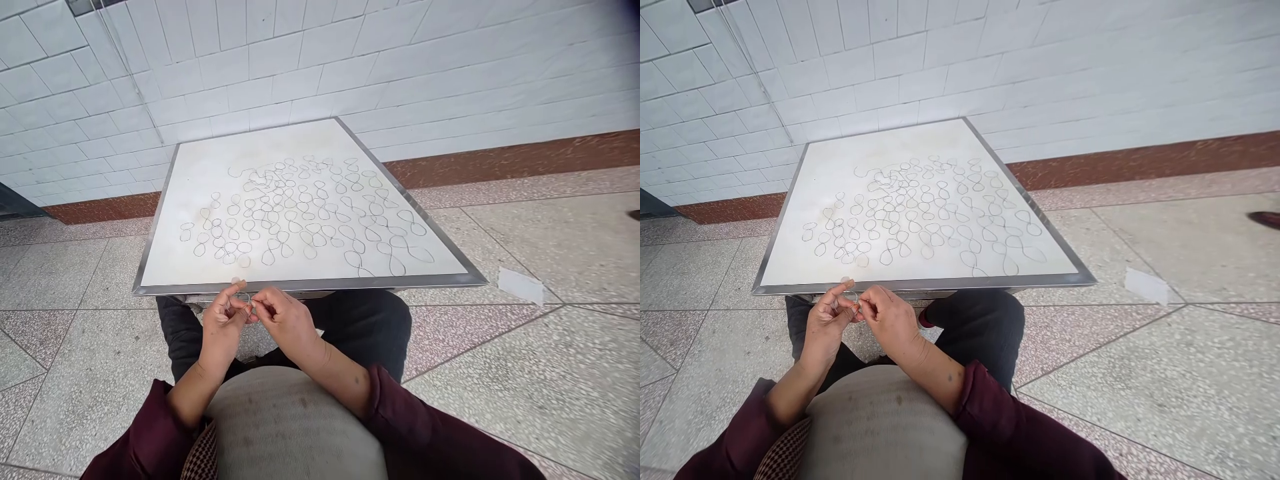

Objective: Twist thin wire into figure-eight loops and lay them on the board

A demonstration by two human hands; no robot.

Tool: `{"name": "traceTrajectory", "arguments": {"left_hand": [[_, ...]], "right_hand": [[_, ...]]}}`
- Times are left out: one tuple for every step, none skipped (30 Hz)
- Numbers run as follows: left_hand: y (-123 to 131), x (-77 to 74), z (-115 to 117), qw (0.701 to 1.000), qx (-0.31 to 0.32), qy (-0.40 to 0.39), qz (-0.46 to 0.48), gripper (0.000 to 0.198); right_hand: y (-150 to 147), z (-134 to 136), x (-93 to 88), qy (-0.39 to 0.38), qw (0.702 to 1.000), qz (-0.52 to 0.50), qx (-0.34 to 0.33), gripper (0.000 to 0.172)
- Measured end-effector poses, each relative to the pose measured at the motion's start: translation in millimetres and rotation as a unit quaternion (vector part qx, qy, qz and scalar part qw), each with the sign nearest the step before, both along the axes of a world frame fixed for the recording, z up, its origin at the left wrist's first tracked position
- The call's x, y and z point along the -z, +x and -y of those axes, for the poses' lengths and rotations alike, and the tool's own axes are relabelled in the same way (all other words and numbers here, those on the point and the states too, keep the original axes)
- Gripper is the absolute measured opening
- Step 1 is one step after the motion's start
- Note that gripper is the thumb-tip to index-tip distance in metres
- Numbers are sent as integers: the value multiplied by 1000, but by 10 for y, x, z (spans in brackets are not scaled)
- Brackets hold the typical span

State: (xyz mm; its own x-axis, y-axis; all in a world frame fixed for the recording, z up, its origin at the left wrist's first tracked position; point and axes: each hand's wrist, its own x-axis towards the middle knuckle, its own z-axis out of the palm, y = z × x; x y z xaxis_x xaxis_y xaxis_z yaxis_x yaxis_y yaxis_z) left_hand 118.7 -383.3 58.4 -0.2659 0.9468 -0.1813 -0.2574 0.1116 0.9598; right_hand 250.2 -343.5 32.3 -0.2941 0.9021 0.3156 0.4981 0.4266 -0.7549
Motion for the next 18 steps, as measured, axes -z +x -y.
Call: {"name": "traceTrajectory", "arguments": {"left_hand": [[-4,8,-5,1000,-1,3,-3,42],[-10,12,-9,1000,-3,6,-5,42],[-18,13,-13,1000,-7,10,-6,42],[-25,14,-15,1000,-11,15,-6,43],[-33,15,-17,1000,-17,20,-6,44],[-41,18,-16,999,-23,24,-8,44],[-48,24,-14,999,-27,27,-11,44],[-53,33,-10,999,-29,30,-15,43],[-58,43,-5,999,-29,32,-20,42],[-62,54,0,999,-27,33,-25,42],[-66,63,6,999,-25,32,-31,42],[-70,70,10,999,-21,31,-36,42],[-76,73,14,998,-18,31,-42,43],[-83,73,16,998,-14,29,-48,43],[-93,68,16,998,-8,27,-56,44],[-106,62,16,998,-2,26,-63,44],[-120,53,16,997,6,27,-69,46],[-135,45,16,997,15,31,-73,48]], "right_hand": [[-5,-2,-2,-22,1000,-5,-5,8],[-7,-5,-5,-50,999,-13,-13,6],[-7,-8,-11,-83,996,-24,-25,6],[-5,-10,-16,-116,992,-37,-36,7],[-2,-11,-21,-145,987,-50,-46,9],[0,-9,-25,-166,983,-64,-52,10],[1,-6,-25,-180,979,-76,-56,11],[1,1,-23,-186,977,-87,-58,10],[-1,9,-18,-186,976,-96,-61,9],[-3,18,-11,-182,976,-102,-66,8],[-6,28,-2,-177,976,-106,-72,8],[-9,38,7,-174,976,-108,-78,8],[-10,46,15,-172,976,-108,-84,8],[-9,52,19,-172,975,-106,-90,9],[-6,55,20,-172,975,-102,-94,9],[-1,53,17,-171,976,-98,-97,9],[6,46,10,-167,976,-95,-99,9],[15,33,0,-160,978,-95,-100,10]]}}
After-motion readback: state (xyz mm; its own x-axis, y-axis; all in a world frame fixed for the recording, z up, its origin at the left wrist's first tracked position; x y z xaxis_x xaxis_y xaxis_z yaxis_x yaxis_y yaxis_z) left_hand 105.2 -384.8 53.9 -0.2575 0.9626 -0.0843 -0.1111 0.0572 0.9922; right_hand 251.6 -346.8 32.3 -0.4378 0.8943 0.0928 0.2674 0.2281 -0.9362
